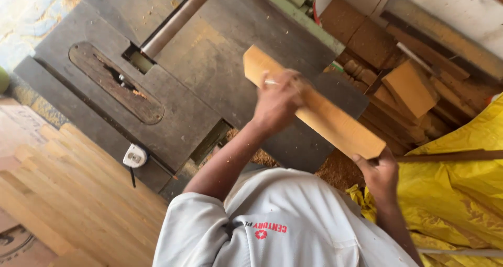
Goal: Operating a jointer to flatten the faces of a wooden board.
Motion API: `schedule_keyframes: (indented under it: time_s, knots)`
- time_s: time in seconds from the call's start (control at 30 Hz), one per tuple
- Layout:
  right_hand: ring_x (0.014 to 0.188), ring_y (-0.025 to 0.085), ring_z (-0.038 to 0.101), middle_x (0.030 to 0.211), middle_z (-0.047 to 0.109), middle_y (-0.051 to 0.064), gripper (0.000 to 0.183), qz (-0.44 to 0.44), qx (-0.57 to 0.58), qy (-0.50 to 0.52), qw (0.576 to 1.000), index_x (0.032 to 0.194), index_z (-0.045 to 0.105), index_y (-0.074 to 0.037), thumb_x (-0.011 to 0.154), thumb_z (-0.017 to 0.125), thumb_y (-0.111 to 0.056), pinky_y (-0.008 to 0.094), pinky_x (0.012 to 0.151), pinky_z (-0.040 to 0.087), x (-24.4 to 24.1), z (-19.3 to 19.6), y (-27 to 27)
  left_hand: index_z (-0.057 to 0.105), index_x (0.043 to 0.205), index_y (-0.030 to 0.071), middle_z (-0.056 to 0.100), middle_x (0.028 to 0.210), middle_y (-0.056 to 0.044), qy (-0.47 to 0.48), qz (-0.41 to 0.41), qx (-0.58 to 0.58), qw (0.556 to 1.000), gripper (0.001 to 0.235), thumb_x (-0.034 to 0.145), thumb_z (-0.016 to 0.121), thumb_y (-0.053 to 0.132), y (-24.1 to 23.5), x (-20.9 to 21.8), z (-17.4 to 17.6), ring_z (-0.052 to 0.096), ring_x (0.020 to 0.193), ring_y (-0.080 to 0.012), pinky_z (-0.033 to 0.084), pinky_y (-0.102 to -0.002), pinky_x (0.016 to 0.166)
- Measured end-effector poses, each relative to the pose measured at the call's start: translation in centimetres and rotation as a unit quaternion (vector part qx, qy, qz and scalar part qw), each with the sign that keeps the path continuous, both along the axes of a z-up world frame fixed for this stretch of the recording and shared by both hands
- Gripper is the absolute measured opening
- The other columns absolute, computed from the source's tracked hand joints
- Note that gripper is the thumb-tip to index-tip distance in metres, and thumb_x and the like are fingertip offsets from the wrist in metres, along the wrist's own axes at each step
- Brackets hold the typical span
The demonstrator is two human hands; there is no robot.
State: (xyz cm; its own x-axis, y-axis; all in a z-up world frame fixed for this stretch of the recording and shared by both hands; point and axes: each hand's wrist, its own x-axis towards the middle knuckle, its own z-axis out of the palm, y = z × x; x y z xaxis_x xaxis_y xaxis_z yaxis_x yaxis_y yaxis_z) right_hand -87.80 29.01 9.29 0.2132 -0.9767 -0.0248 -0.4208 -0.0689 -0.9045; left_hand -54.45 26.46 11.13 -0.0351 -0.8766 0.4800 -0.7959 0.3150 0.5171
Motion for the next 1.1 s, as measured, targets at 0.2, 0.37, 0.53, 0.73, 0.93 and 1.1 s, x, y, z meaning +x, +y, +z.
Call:
schedule_keyframes:
  time_s: [0.2,0.37,0.53,0.73,0.93,1.1]
  knots:
    - [0.105,0.015,0.065,0.118,0.070,0.008,0.034,-0.010,0.017,-0.081,0.996,0.126,0.064,0.000,0.095,0.074,-0.008,0.030,0.093,0.053,1.5,-1.1,0.6,0.060,0.124,0.001,0.071,0.111,-0.015,0.375,0.272,0.200,0.863,0.047,0.090,0.082,0.024,3.3,0.8,-10.5,0.068,0.102,-0.0264,0.057,-0.039,0.091]
    - [0.107,0.016,0.064,0.119,0.069,0.009,0.034,0.039,0.023,-0.090,0.995,0.127,0.063,0.000,0.095,0.075,-0.007,0.030,0.095,0.053,2.2,-1.7,-0.4,0.049,0.135,0.003,0.065,0.124,-0.012,0.631,0.183,0.285,0.698,0.051,0.093,0.071,0.023,3.0,-2.4,-12.8,0.067,0.108,-0.0214,0.056,-0.041,0.093]
    - [0.112,0.020,0.064,0.133,0.061,0.011,0.052,0.023,0.166,-0.254,0.953,0.146,0.047,-0.005,0.099,0.068,-0.012,0.035,0.090,0.056,2.6,-2.5,-1.4,0.049,0.140,0.005,0.065,0.128,-0.013,0.718,0.091,0.280,0.631,0.042,0.105,0.053,0.029,2.5,-3.9,-10.6,0.063,0.116,-0.0227,0.049,-0.043,0.100]
    - [0.098,0.021,0.067,0.127,0.060,0.007,0.059,-0.017,0.323,-0.276,0.905,0.149,0.034,-0.019,0.096,0.060,-0.018,0.037,0.069,0.061,3.4,-1.5,-1.8,0.047,0.149,0.012,0.062,0.141,-0.008,0.757,0.074,0.254,0.597,0.046,0.105,0.044,0.023,3.4,-3.9,-10.5,0.062,0.123,-0.0228,0.049,-0.040,0.099]
    - [0.095,0.021,0.068,0.123,0.062,0.009,0.050,-0.004,0.361,-0.320,0.876,0.152,0.037,-0.017,0.107,0.055,-0.028,0.031,0.071,0.060,2.9,-2.9,-3.1,0.047,0.152,0.010,0.062,0.142,-0.004,0.778,0.054,0.221,0.585,0.048,0.106,0.047,0.022,2.4,-3.8,-9.7,0.061,0.123,-0.0202,0.052,-0.039,0.098]
    - [0.086,0.019,0.068,0.118,0.066,0.010,0.052,-0.010,0.358,-0.281,0.891,0.153,0.037,-0.023,0.107,0.048,-0.044,0.029,0.069,0.059,3.6,-2.3,-5.9,0.054,0.151,0.005,0.068,0.125,-0.010,0.731,0.092,0.169,0.655,0.053,0.101,0.065,0.020,-1.5,-4.5,-8.4,0.060,0.105,-0.0184,0.049,-0.037,0.089]
